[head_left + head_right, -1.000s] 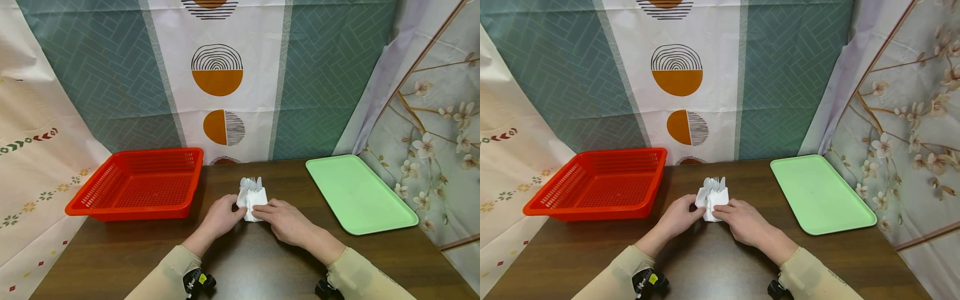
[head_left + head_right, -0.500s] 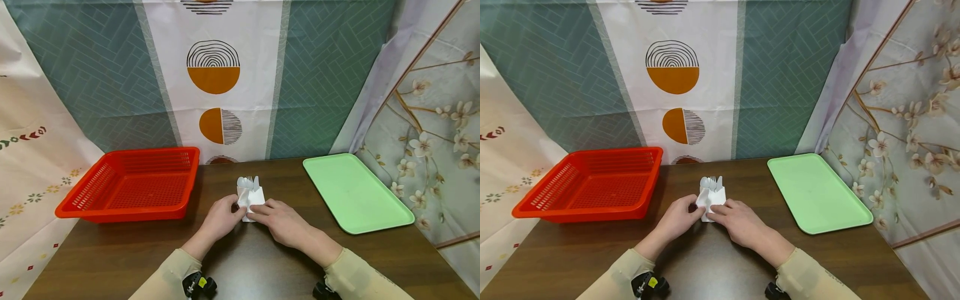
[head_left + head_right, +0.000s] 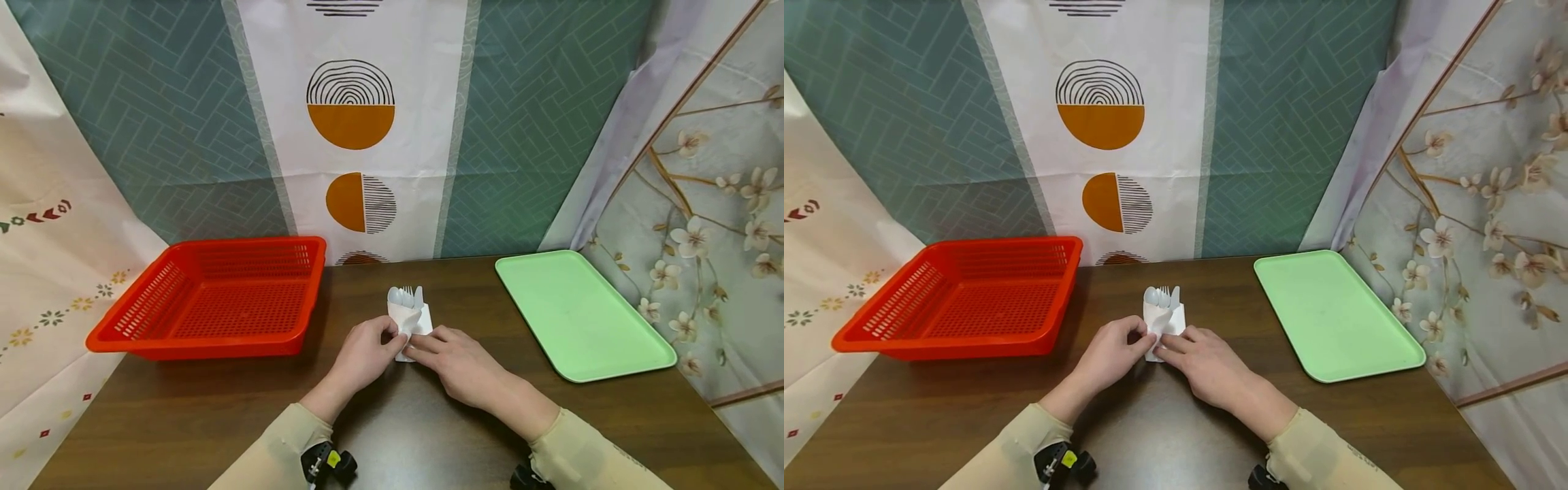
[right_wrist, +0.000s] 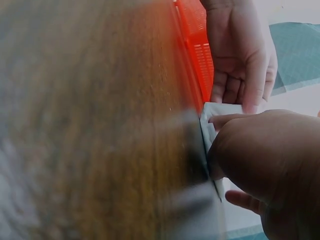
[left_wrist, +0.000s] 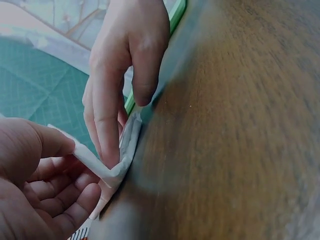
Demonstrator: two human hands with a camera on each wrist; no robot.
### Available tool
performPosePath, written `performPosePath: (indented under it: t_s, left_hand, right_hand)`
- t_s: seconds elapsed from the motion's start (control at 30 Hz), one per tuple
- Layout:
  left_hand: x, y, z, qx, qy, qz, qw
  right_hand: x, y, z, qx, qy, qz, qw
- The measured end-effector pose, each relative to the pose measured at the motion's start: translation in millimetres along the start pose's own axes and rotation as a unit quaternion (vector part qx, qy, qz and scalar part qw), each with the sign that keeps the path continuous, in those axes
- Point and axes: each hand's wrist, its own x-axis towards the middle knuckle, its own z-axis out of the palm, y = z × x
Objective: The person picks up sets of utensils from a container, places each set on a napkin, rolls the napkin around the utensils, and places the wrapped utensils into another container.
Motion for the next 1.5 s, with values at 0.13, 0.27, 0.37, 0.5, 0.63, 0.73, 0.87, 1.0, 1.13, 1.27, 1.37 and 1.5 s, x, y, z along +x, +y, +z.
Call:
performPosePath:
  t_s: [0.13,0.27,0.37,0.5,0.63,0.73,0.87,1.0,1.13,1.27,1.37,1.5]
  left_hand:
    - [0.3,-0.5,1.5,-0.005,-0.002,-0.002,1.0000]
    - [0.6,-0.9,2.6,-0.010,-0.007,-0.003,0.9999]
    - [0.8,-1.2,2.7,-0.013,-0.012,-0.008,0.9998]
    - [1.6,-1.6,2.8,-0.012,-0.014,-0.006,0.9998]
    - [2.1,-2.6,4.5,0.006,-0.003,0.012,0.9999]
    - [2.4,-3.5,6.0,0.018,0.009,0.024,0.9995]
    - [2.4,-3.6,6.8,0.024,0.019,0.033,0.9990]
    - [2.2,-2.0,7.1,0.032,0.022,0.034,0.9987]
    - [2.8,-1.0,8.9,0.053,0.024,0.035,0.9977]
    - [3.0,-0.1,11.9,0.085,0.035,0.045,0.9947]
    - [2.1,1.9,13.9,0.105,0.041,0.051,0.9924]
    - [1.1,5.5,14.6,0.115,0.044,0.050,0.9911]
  right_hand:
    - [-0.6,-1.7,0.5,0.000,0.006,-0.002,1.000]
    - [-1.9,-3.2,-0.3,0.001,0.008,-0.002,1.000]
    - [-3.9,-3.6,-1.9,0.010,0.007,-0.004,1.000]
    - [-9.4,-2.4,-5.0,0.047,0.007,0.004,0.999]
    - [-15.9,0.0,-7.0,0.088,0.006,0.021,0.996]
    - [-19.2,1.1,-8.0,0.104,0.007,0.023,0.994]
    - [-20.3,1.1,-8.4,0.102,0.016,0.010,0.995]
    - [-19.3,0.3,-7.9,0.084,0.028,-0.010,0.996]
    - [-18.2,-0.4,-7.1,0.077,0.028,-0.018,0.997]
    - [-20.6,-2.9,-8.4,0.072,0.023,-0.017,0.997]
    - [-26.9,-5.6,-12.1,0.055,0.028,-0.006,0.998]
    - [-36.5,-8.4,-16.8,0.040,0.038,0.010,0.998]
